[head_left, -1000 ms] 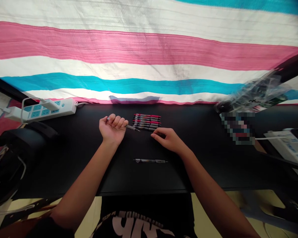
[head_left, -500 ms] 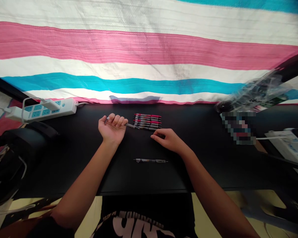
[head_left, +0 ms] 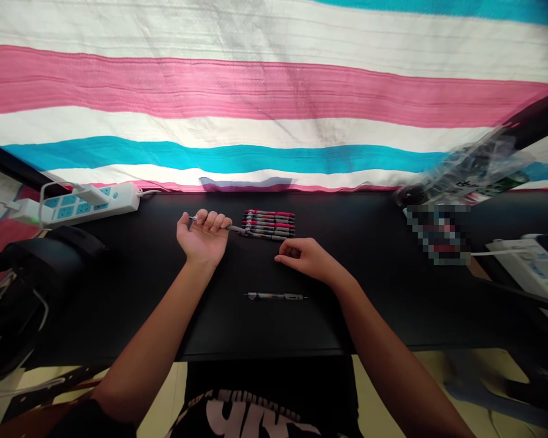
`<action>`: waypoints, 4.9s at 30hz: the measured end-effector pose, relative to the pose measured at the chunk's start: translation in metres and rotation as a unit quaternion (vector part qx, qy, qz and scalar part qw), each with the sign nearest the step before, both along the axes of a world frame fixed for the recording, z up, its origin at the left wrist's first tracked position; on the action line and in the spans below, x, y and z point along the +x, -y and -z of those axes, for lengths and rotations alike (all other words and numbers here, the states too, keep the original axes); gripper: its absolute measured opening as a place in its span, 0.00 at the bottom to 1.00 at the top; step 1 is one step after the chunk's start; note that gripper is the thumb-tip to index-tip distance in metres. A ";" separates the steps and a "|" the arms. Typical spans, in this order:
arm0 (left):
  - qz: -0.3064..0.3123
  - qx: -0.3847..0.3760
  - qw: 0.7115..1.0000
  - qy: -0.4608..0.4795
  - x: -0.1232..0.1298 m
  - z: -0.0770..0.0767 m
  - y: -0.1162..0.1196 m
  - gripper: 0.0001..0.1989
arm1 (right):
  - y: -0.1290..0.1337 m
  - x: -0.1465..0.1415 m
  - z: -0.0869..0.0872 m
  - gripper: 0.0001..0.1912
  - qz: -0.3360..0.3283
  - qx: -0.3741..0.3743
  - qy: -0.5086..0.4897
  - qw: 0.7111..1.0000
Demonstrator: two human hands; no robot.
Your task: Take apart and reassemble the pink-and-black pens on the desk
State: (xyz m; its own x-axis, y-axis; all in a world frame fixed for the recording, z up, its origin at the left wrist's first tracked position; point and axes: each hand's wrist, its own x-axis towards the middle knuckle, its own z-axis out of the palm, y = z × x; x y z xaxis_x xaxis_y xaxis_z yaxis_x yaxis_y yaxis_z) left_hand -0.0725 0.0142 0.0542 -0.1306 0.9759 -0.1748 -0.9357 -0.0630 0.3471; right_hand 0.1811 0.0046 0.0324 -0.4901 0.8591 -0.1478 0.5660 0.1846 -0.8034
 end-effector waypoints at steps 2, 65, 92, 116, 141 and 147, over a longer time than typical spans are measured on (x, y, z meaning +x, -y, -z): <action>0.001 -0.001 1.000 -0.009 -0.001 0.000 0.000 0.18 | 0.000 0.000 0.001 0.12 0.000 0.000 0.001 1.000; 0.051 -0.019 0.997 -0.055 0.022 0.000 0.012 0.20 | 0.008 -0.013 -0.006 0.12 -0.004 0.020 -0.056 0.998; 0.130 0.084 0.906 -0.393 0.032 0.005 0.009 0.20 | 0.006 -0.018 0.000 0.12 0.093 0.093 -0.154 0.979; 0.136 0.116 0.512 -0.840 -0.016 0.022 -0.008 0.04 | -0.007 -0.006 0.016 0.04 0.076 0.230 0.049 0.969; 0.243 0.207 0.495 -0.808 0.004 -0.004 0.010 0.07 | -0.008 0.002 0.011 0.03 0.100 0.222 -0.003 0.970; 0.357 0.311 0.341 -0.812 0.043 -0.018 0.041 0.13 | -0.009 0.003 0.010 0.03 0.086 0.212 -0.024 0.973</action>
